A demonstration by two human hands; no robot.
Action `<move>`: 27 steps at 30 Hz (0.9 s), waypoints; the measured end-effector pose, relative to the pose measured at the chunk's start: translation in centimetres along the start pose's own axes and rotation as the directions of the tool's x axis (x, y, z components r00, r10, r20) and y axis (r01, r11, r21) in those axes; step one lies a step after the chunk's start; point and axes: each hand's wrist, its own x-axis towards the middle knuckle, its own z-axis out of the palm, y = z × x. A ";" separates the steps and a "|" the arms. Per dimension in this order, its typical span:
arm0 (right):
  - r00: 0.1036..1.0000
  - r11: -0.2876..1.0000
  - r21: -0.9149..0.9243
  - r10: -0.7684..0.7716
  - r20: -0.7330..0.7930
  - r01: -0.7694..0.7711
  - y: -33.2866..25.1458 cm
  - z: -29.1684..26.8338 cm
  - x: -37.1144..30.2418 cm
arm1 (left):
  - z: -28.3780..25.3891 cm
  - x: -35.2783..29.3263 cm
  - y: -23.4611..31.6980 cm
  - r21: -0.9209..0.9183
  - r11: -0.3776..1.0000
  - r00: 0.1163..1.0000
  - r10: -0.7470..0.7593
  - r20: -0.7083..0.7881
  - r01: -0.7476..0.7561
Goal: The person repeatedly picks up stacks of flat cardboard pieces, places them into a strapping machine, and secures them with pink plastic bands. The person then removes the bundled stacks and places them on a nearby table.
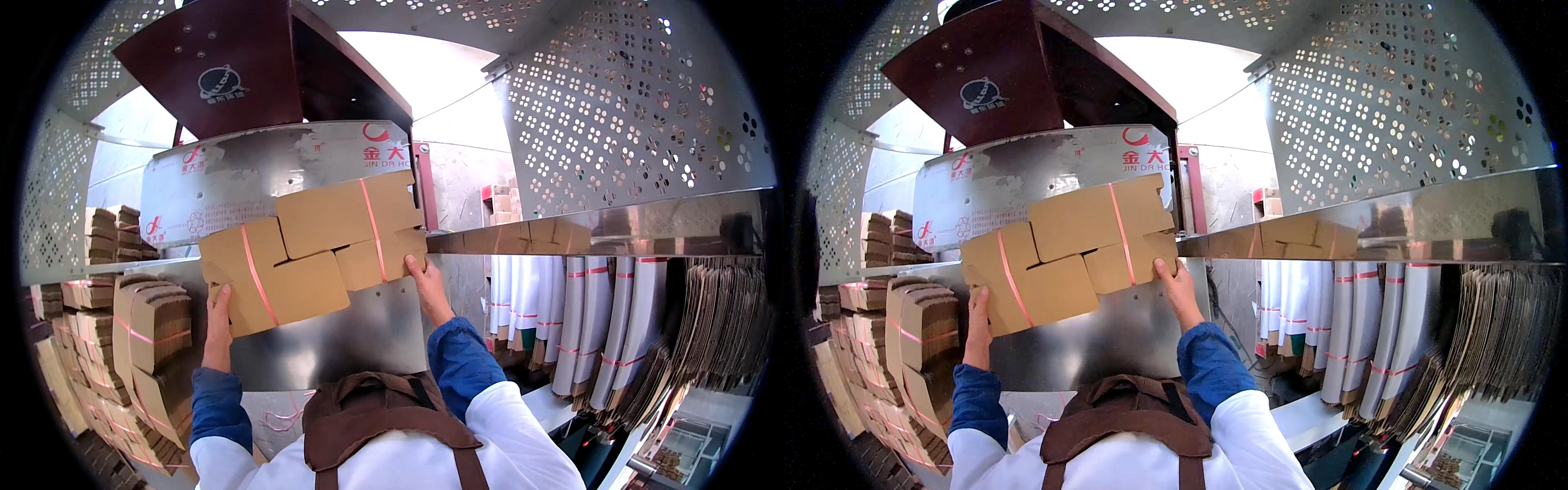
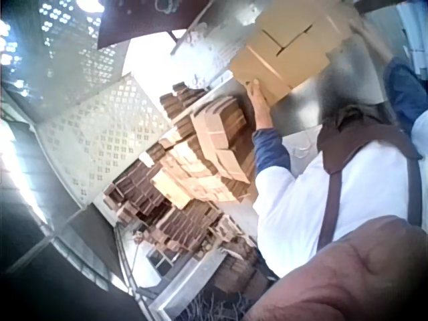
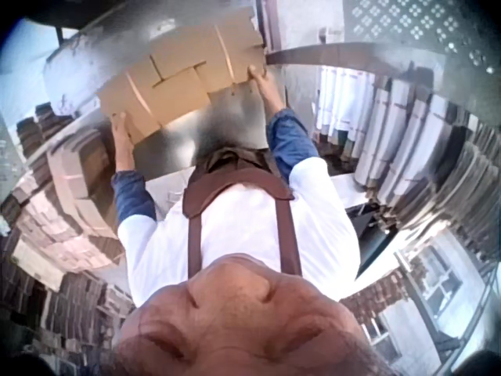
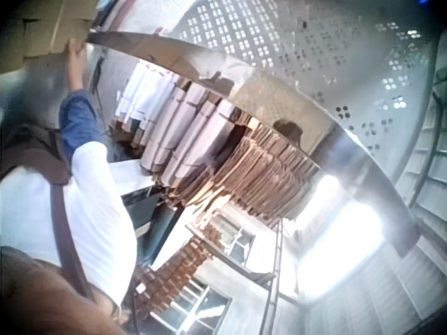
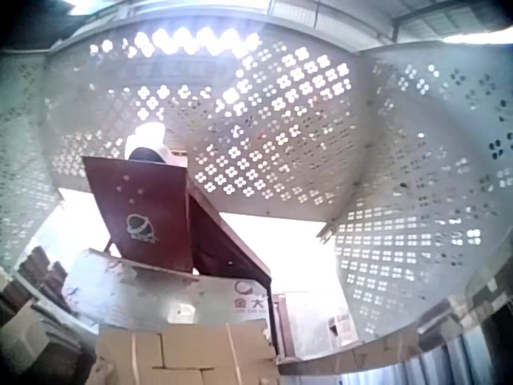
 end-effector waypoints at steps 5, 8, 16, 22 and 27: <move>0.977 0.946 0.302 -0.057 -0.205 0.119 2.0 0.5 1.5 | 1.9 2.9 -0.3 0.013 1.000 1.000 0.024 -0.004 -0.024; 0.946 0.998 0.045 0.050 -0.321 -0.038 -0.2 -0.1 -1.9 | 2.5 3.6 0.8 0.041 0.995 0.995 -0.097 0.007 0.096; 0.457 0.245 -0.552 -0.842 0.287 0.797 -14.3 3.9 1.3 | 3.6 2.8 2.4 0.012 0.999 0.998 -0.053 0.044 0.053; 0.478 0.203 -0.523 -0.743 0.469 0.828 -10.5 7.0 6.4 | 4.4 5.9 5.2 0.036 0.993 0.989 -0.117 0.096 0.114; 0.078 -0.277 -0.323 -0.639 0.765 0.905 -11.4 5.4 4.8 | 5.9 7.1 5.9 0.095 0.992 0.994 -0.086 0.068 0.079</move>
